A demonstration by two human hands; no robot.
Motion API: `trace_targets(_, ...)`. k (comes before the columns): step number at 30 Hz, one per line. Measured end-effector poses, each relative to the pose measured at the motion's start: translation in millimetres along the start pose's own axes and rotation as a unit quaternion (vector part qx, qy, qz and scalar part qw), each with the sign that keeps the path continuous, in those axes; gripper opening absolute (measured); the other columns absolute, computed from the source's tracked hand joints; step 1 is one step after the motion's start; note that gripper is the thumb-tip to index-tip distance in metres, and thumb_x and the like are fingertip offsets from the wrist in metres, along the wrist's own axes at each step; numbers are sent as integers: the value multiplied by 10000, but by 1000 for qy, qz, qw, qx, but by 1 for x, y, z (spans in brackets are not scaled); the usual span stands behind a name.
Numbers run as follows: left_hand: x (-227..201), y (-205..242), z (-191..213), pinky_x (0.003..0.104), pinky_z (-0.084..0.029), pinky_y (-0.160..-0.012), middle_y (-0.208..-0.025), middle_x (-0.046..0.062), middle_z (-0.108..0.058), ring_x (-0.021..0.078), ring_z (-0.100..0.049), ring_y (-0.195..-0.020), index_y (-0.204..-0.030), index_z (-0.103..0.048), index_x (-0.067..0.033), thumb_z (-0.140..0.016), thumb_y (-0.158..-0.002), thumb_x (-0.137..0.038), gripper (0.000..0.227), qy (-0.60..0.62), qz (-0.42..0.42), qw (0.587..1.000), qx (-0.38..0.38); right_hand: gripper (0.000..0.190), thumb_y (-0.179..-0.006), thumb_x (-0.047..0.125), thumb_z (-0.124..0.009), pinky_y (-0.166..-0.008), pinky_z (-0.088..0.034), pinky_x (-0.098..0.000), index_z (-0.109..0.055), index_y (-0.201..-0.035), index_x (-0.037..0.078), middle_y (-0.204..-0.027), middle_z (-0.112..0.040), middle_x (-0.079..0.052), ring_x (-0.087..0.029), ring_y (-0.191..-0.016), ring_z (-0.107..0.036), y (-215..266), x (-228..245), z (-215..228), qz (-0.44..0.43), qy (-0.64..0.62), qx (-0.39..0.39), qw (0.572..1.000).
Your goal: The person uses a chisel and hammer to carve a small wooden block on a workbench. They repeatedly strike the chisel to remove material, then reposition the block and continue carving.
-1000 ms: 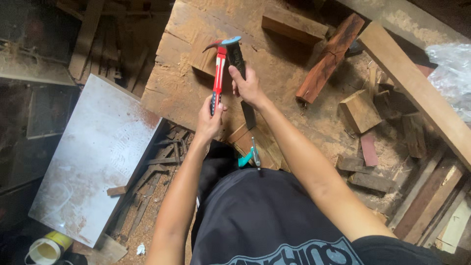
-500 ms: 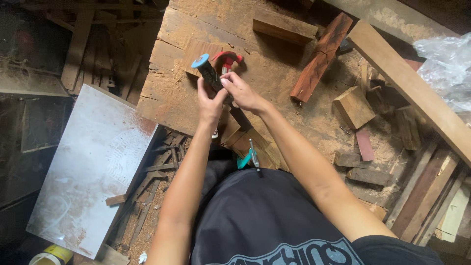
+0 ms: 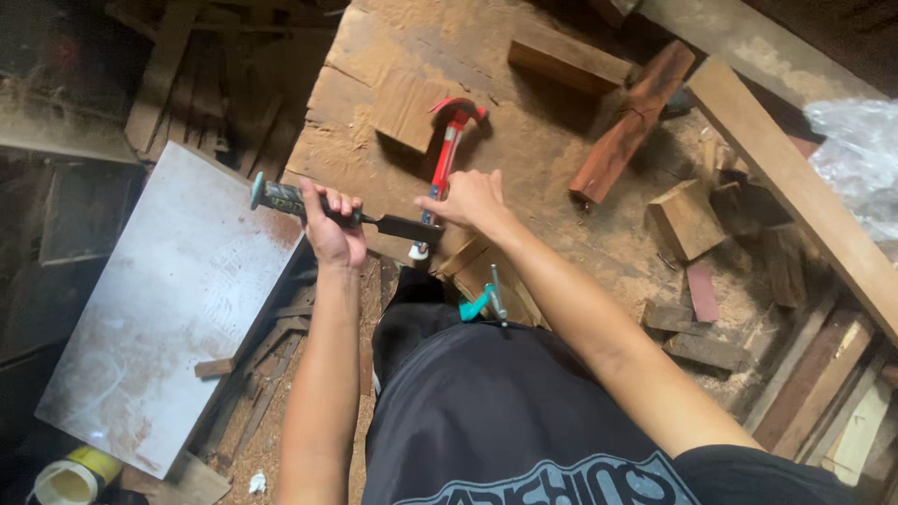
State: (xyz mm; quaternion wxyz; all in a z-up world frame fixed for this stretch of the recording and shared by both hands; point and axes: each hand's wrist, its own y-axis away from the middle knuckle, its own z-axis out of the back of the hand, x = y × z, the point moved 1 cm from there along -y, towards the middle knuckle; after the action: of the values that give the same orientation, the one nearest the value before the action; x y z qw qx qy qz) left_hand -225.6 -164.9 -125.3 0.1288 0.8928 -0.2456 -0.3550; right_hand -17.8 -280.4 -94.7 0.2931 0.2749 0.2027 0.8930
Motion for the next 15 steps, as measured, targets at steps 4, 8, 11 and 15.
trace_targets(4, -16, 11, 0, 354, -457, -755, -707, -16, -474, 136, -483, -673, -1005, -559, -148, -651, -981, -544, 407, 9, -24, 1000, 0, 564, -697, 615, -829, -885, -479, -535, -701, -948, 126, -902, -752, -156, -346, -906, -722, -21, 1, -27, -28, -57, -15, 998)
trace_targets(8, -18, 26, -15, 398, -458, -786, -756, 24, -524, 188, -510, -707, -1012, -571, -111, -556, -924, -698, 593, 44, -16, 999, 19, 687, -639, 432, -855, -822, -579, -453, -588, -1156, 68, -963, -736, -146, -315, -903, -730, -52, -12, -68, -66, -244, -96, 963)
trace_targets(11, -11, 34, -31, 411, -463, -807, -756, 57, -539, 210, -531, -730, -980, -566, -84, -508, -873, -754, 681, 55, 9, 998, 12, 537, -738, 341, -896, -807, -563, -416, -622, -1086, 37, -964, -723, -122, -260, -903, -705, -65, -29, -81, -38, -289, -129, 948)
trace_targets(15, 6, 42, -43, 410, -455, -824, -793, 47, -523, 199, -507, -751, -1013, -553, -102, -490, -938, -747, 653, 32, 52, 998, 23, 370, -894, 167, -760, -717, -573, -301, -617, -1223, 73, -946, -701, -29, -137, -826, -670, -59, -77, -53, 1, -580, 11, 814)
